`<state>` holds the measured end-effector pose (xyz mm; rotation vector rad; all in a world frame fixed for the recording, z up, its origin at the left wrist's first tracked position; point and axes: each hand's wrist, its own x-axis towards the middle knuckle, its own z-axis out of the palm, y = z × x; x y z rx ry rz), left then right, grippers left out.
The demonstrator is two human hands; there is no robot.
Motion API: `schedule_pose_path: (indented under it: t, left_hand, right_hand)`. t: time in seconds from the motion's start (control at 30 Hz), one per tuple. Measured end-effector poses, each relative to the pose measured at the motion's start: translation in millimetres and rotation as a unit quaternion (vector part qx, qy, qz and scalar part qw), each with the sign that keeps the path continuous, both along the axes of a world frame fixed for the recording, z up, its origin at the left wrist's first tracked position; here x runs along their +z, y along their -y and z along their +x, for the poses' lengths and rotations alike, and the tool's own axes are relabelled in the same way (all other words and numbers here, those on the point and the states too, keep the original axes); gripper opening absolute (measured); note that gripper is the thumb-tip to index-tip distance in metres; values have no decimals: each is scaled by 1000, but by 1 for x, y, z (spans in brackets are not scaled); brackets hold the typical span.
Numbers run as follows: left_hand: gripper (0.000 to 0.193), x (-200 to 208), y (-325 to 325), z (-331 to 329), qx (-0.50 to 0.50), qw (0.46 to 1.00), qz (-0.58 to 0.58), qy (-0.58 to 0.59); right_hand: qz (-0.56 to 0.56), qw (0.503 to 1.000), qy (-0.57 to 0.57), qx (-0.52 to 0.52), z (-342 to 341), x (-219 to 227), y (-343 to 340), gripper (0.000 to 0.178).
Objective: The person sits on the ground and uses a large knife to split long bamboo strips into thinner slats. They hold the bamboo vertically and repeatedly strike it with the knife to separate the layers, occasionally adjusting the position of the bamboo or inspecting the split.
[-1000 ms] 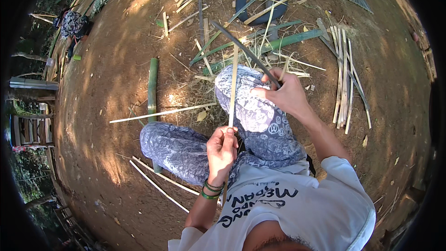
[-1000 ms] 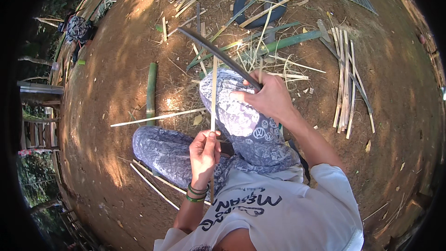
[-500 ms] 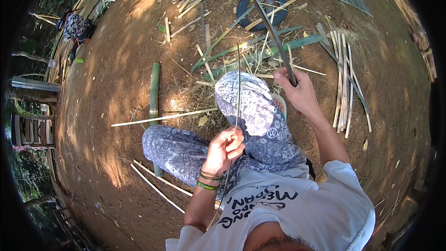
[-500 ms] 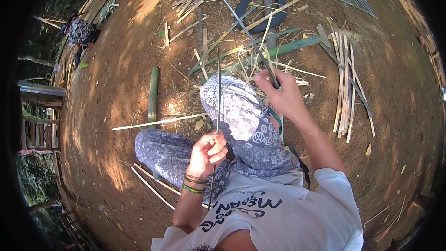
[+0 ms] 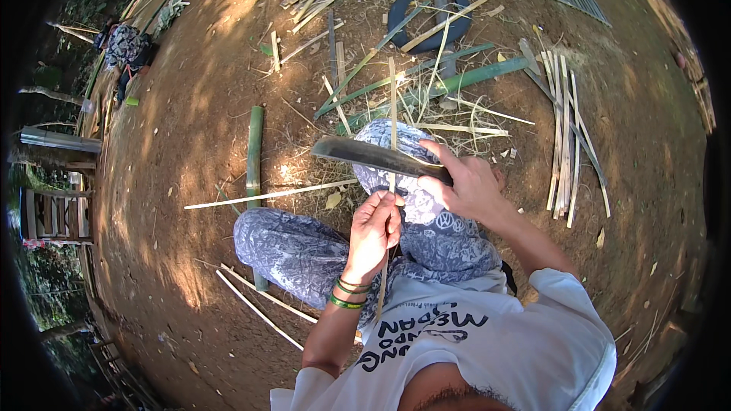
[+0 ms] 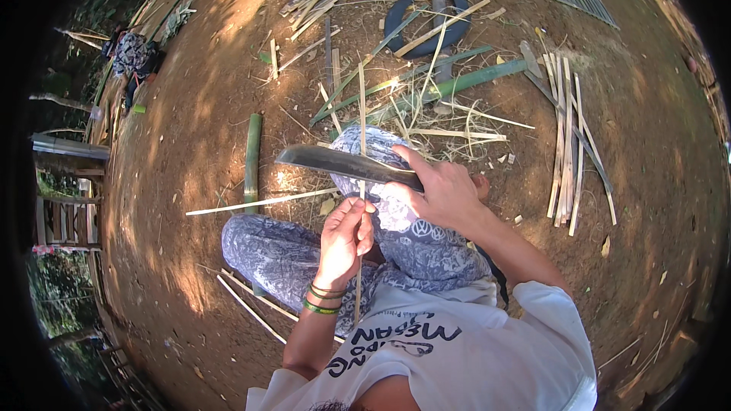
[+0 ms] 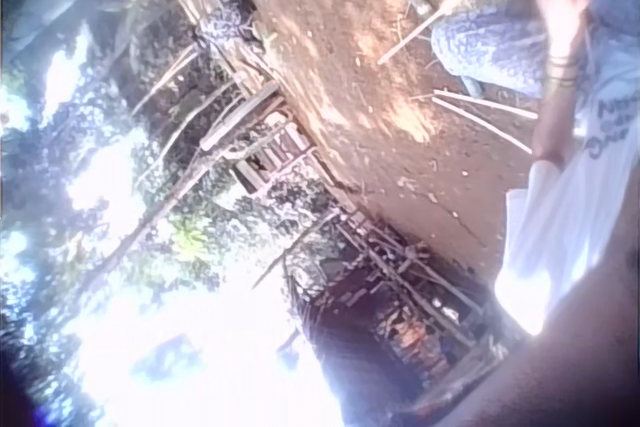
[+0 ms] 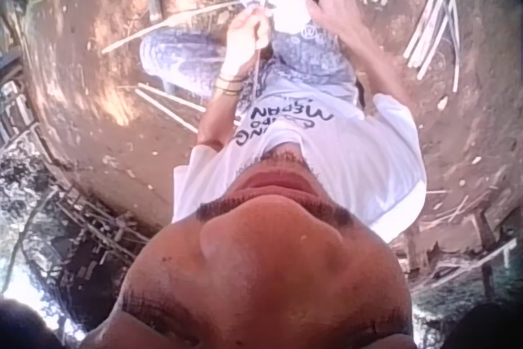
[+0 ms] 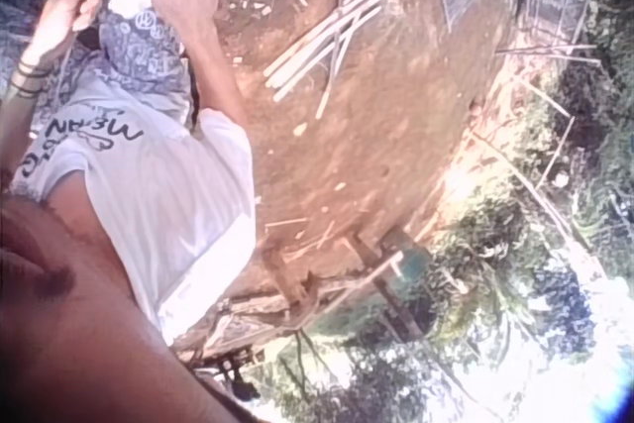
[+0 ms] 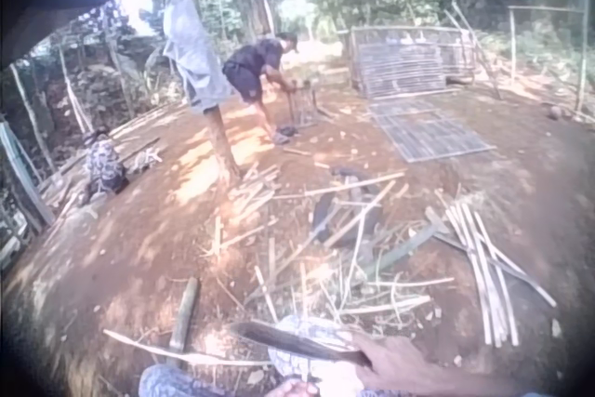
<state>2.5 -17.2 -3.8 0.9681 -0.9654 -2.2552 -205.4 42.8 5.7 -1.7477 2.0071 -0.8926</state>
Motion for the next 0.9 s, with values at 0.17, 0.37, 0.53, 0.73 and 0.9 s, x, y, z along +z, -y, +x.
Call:
schedule_pose_path:
  t: [0.17, 0.37, 0.53, 0.73, 0.9]
  left_hand:
    - [23, -2, -3, -4, 14, 998, -46, 38]
    - [23, -6, -7, 2, 12, 993, -103, 62]
    - [23, -9, -12, 3, 14, 988, -128, 87]
    - [22, -22, -20, 1, 49, 944, -274, 180]
    - [21, -20, -24, 5, 42, 905, -345, 246]
  right_hand:
    - [-28, 997, -67, 28, 3, -19, -3, 76]
    - [3, 999, -51, 3, 1, -9, 1, 74]
    - [3, 998, -69, -1, -1, -7, 5, 73]
    - [7, 997, -72, 17, 4, -7, 5, 78]
    - [5, 998, -64, 19, 5, -12, 6, 82]
